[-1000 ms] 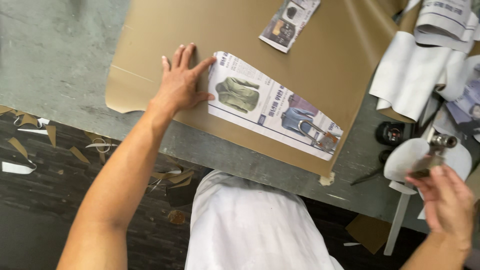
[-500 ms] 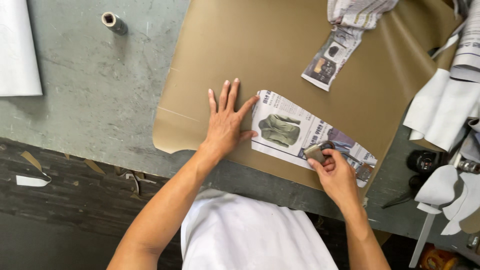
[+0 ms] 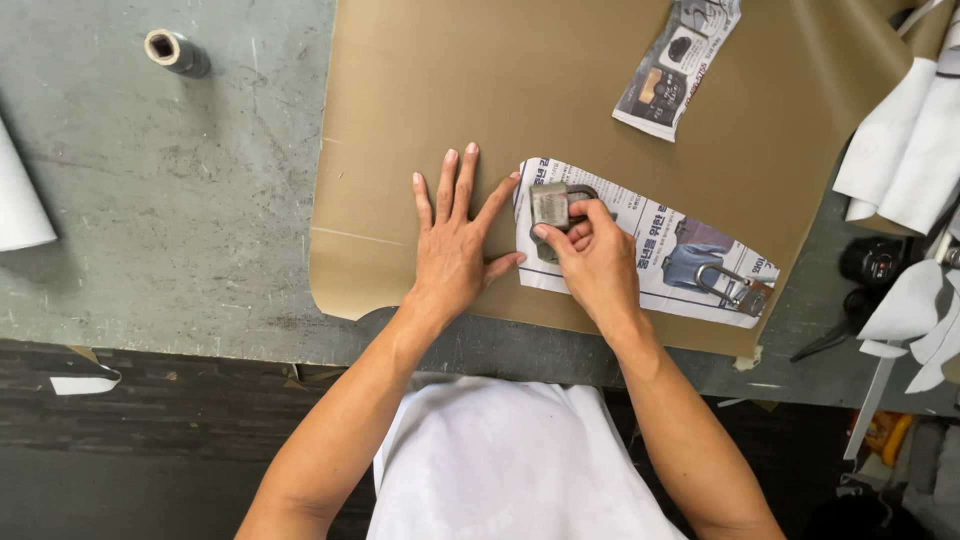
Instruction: The person places newspaper and a white paper template on a brown sheet, secures them with a padlock and tape, then uses scissors to cut the brown material along the template edges. The person removes the template and continues cutting the material.
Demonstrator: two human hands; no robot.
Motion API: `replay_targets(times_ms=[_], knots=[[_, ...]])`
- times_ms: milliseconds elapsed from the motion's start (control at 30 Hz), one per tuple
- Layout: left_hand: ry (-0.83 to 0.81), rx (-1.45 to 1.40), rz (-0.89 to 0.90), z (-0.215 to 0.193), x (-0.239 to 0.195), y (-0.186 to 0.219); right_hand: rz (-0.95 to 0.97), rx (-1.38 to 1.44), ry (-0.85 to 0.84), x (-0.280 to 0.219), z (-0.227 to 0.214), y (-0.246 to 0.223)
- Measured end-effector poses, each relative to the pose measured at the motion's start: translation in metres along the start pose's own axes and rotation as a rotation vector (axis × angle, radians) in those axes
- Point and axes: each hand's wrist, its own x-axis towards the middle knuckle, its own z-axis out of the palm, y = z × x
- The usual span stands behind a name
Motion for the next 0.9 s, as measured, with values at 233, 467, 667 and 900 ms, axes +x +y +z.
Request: replay_targets(times_ms=[233, 467, 667, 900], knots=[[0.049, -0.043, 0.031, -0.001, -0.004, 0.0, 0.021, 0.301, -0.069, -0.027, -0.061, 0.054], [0.26, -0.125, 0.041, 0.011, -0.012, 0.019, 0.142, 0.308, 0.361, -0.073, -0.166, 0.195], [0.321, -0.159, -0.082, 0.02, -0.014, 0.044, 0.286, 0.336, 0.584, -0.116, -0.233, 0.297], [0.389, -0.082, -0.157, 0.038, -0.022, 0.086, 0.435, 0.278, 0.157, -0.115, -0.242, 0.307]])
